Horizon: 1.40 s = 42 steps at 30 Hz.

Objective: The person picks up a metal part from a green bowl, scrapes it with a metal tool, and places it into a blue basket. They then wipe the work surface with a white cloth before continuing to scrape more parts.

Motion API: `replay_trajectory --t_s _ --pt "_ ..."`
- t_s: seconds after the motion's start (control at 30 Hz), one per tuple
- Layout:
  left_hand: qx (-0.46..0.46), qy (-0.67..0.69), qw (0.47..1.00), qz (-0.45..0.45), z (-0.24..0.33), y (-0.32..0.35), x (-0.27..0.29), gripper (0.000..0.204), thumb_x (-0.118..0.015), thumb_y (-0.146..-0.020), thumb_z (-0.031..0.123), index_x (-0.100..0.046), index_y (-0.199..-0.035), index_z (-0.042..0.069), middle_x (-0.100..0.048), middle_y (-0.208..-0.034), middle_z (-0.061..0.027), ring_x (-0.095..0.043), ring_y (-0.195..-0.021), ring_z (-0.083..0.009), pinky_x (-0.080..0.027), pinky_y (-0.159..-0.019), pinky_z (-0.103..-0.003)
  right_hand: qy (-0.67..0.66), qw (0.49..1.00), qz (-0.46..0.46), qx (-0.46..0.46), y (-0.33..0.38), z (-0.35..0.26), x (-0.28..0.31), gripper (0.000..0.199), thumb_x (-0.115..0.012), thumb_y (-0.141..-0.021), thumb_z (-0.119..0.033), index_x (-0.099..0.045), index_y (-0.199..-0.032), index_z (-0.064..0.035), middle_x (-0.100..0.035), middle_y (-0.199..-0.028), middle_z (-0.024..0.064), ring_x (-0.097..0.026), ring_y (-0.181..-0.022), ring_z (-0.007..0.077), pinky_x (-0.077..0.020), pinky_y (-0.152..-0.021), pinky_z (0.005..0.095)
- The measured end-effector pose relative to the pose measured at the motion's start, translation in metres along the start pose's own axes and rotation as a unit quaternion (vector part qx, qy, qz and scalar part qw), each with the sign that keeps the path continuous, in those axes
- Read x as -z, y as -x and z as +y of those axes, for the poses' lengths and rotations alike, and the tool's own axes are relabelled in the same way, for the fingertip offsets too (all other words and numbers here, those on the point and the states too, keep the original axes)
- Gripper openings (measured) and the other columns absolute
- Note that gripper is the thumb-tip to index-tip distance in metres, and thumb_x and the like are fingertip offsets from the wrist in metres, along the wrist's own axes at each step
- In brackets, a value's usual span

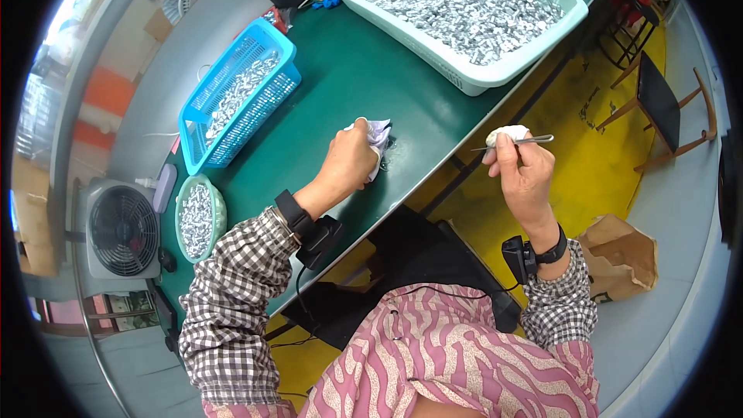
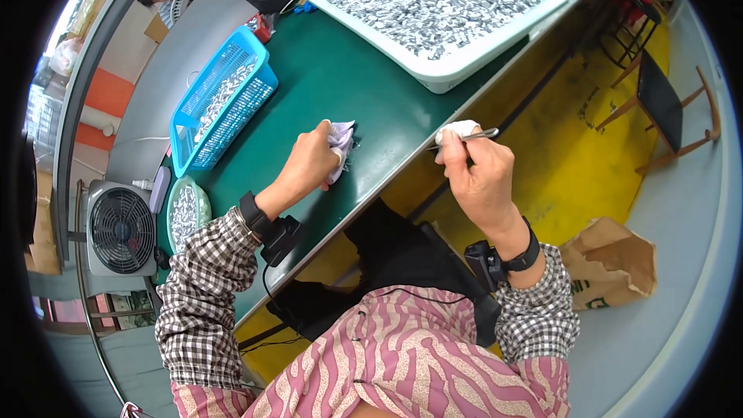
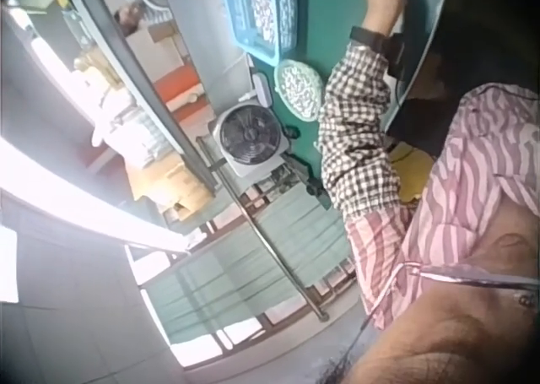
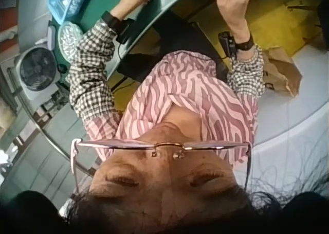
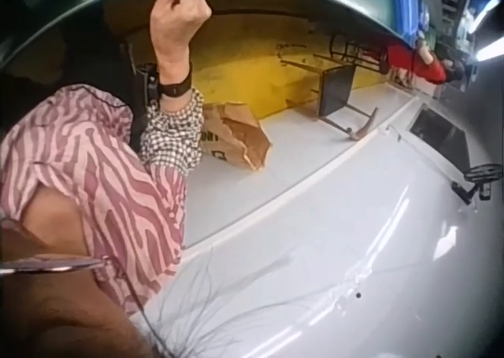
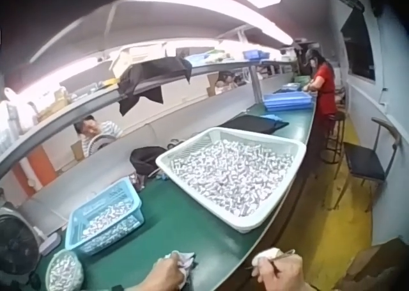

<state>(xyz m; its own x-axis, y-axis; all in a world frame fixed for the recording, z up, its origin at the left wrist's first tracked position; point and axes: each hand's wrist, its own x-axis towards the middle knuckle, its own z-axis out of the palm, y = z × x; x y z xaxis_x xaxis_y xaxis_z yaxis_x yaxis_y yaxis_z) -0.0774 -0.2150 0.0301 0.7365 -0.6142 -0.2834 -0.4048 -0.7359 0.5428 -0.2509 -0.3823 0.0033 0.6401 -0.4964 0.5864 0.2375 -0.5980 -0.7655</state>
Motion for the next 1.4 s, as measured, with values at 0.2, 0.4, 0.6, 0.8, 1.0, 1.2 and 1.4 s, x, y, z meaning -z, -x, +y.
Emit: replay_trajectory --t_s 0.2,0.4,0.6,0.8,1.0,1.2,1.4 --pt "-0.032 0.008 0.999 0.007 0.013 -0.009 -0.022 0.02 -0.043 -0.072 -0.006 -0.047 -0.091 -0.014 -0.058 -0.062 -0.0204 -0.059 -0.045 -0.0264 -0.047 -0.036 -0.034 0.0 0.999 0.031 0.015 0.003 0.0 0.017 0.016 -0.05 -0.091 -0.005 -0.058 -0.082 0.0044 -0.06 -0.064 0.0066 -0.054 -0.049 0.0091 -0.042 -0.045 0.0209" --pt "-0.128 -0.02 0.992 -0.003 0.056 -0.013 -0.055 0.021 -0.044 -0.074 -0.006 -0.051 -0.092 -0.014 -0.059 -0.065 -0.0271 -0.062 -0.055 -0.0345 -0.051 -0.053 -0.042 0.013 0.998 0.059 0.017 0.01 0.004 0.038 0.015 -0.05 -0.091 -0.006 -0.058 -0.083 0.0037 -0.06 -0.064 0.0061 -0.054 -0.05 0.0087 -0.0419 -0.046 0.0203" --pt "-0.264 -0.027 0.964 -0.011 0.102 -0.026 -0.111 0.018 -0.058 -0.078 0.007 -0.059 -0.088 -0.007 -0.062 -0.072 -0.025 -0.063 -0.07 -0.0383 -0.051 -0.062 -0.046 0.022 0.994 0.108 0.024 0.016 0.003 0.065 0.016 -0.05 -0.092 -0.008 -0.058 -0.084 0.0039 -0.06 -0.065 0.0063 -0.054 -0.051 0.0084 -0.0423 -0.047 0.0203" --pt "-0.279 -0.111 0.952 -0.061 0.117 -0.044 -0.174 0.025 -0.062 -0.079 0.019 -0.061 -0.089 -0.004 -0.064 -0.081 -0.0219 -0.063 -0.076 -0.0372 -0.05 -0.065 -0.044 0.063 0.987 0.139 0.05 0.021 0.005 0.08 0.018 -0.05 -0.093 -0.009 -0.058 -0.086 0.0048 -0.061 -0.067 0.008 -0.056 -0.053 0.0092 -0.0434 -0.048 0.0207" --pt "-0.265 0.009 0.958 -0.114 0.114 -0.052 -0.188 0.021 -0.058 -0.079 0.016 -0.063 -0.093 0.001 -0.065 -0.084 -0.019 -0.064 -0.078 -0.0346 -0.05 -0.066 -0.043 0.068 0.989 0.129 0.039 0.026 0.013 0.084 0.017 -0.049 -0.093 -0.009 -0.058 -0.088 0.0051 -0.062 -0.068 0.0089 -0.057 -0.055 0.0096 -0.0445 -0.049 0.0208" --pt "-0.176 0.252 0.9 -0.308 0.088 -0.065 -0.225 0.021 -0.057 -0.078 0.013 -0.064 -0.096 0.004 -0.066 -0.086 -0.0161 -0.064 -0.08 -0.0328 -0.049 -0.07 -0.041 0.107 0.986 0.123 0.042 0.032 0.025 0.087 0.017 -0.049 -0.093 -0.009 -0.059 -0.089 0.0049 -0.062 -0.069 0.0093 -0.057 -0.055 0.0101 -0.0451 -0.05 0.0212" --pt "-0.3 0.047 0.946 -0.113 0.072 -0.062 -0.256 0.02 -0.055 -0.077 0.01 -0.065 -0.093 0.005 -0.066 -0.079 -0.0095 -0.064 -0.076 -0.0236 -0.048 -0.07 -0.034 0.088 0.988 0.124 0.005 0.033 0.029 0.085 0.018 -0.049 -0.094 -0.01 -0.058 -0.09 0.0053 -0.063 -0.07 0.0097 -0.056 -0.055 0.0101 -0.0453 -0.051 0.0215"
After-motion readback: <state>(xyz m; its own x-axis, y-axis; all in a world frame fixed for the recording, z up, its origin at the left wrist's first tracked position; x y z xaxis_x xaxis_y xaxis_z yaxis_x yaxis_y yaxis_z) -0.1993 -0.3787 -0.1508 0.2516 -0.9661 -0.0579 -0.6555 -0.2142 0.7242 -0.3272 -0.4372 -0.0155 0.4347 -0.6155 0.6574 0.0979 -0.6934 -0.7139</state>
